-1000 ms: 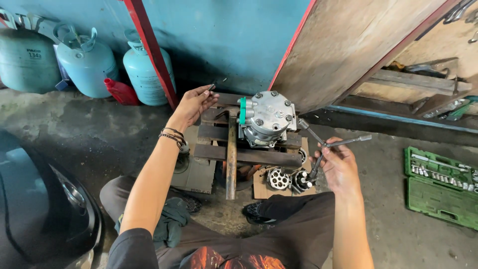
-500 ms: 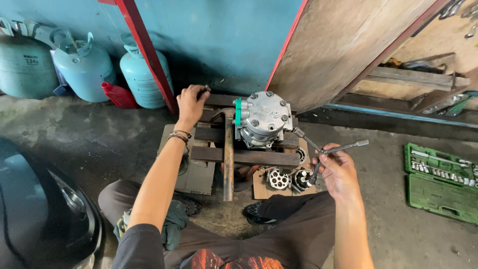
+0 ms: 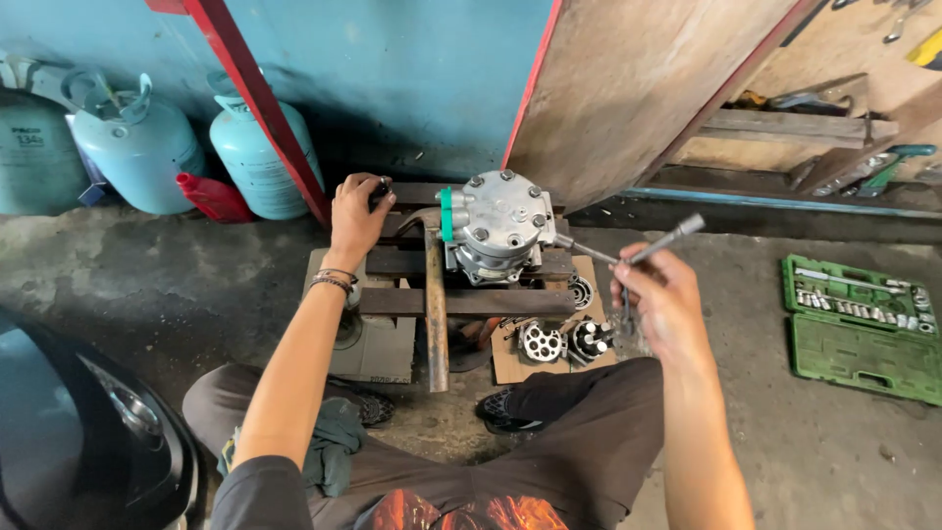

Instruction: Repairing an automotive AC compressor using a T-handle socket wrench

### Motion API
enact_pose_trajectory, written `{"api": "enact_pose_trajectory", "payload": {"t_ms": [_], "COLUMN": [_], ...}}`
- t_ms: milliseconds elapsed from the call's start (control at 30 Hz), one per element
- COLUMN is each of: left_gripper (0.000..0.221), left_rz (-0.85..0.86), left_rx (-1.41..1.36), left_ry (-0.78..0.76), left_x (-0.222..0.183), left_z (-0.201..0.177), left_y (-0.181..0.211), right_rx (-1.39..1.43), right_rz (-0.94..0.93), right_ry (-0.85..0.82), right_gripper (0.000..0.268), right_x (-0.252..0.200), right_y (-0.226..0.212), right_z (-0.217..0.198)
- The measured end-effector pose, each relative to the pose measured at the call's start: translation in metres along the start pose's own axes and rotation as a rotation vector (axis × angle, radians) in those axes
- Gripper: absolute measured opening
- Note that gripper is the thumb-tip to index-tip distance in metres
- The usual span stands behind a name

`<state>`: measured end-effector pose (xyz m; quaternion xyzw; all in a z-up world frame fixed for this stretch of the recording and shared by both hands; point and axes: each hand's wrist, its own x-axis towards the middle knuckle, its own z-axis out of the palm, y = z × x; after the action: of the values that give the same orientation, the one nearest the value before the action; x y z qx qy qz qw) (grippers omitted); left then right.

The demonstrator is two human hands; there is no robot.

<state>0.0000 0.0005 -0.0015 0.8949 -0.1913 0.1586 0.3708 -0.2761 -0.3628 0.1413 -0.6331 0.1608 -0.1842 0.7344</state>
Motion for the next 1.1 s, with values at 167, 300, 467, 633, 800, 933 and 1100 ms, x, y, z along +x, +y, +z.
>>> {"api": "enact_pose_trajectory", "payload": {"t_ms": [167, 300, 467, 633, 800, 933, 1100], "left_gripper": [0.053, 0.044, 0.022, 0.025, 0.031, 0.026, 0.011], "left_rz": [0.063, 0.254, 0.357, 0.453, 0.642, 0.629, 0.426], "left_rx": [-0.162, -0.247, -0.357, -0.465, -0.499, -0.585, -0.701], "left_ry": [0.063, 0.441, 0.578, 0.225, -0.281, -0.456, -0.710], "left_x": [-0.002, -0.005, -0.011, -0.004, 0.011, 0.026, 0.037], "left_z": [-0.030, -0.071, -0.097, -0.088, -0.071, -0.060, -0.043], "left_y": [0.032, 0.077, 0.161, 0.213, 0.239, 0.247, 0.244], "right_rx": [-0.416, -1.058, -1.322, -1.438, -1.529, -1.509, -1.489], "right_rz": [-0.170, -0.347, -0.305, -0.228, -0.291, -0.140, 0.087], "right_ry": [-0.146, -0.298, -0.350, -0.354, -0.375, -0.493, -0.519], "right_gripper": [0.021, 0.019, 0.017, 0.021, 0.016, 0.027, 0.027], "right_x": [0.024, 0.031, 0.038, 0.056, 0.073, 0.071, 0.071], "right_y": [-0.063, -0.118, -0.150, -0.144, -0.127, -0.143, -0.135], "right_z": [0.022, 0.054, 0.113, 0.132, 0.138, 0.147, 0.145]}}
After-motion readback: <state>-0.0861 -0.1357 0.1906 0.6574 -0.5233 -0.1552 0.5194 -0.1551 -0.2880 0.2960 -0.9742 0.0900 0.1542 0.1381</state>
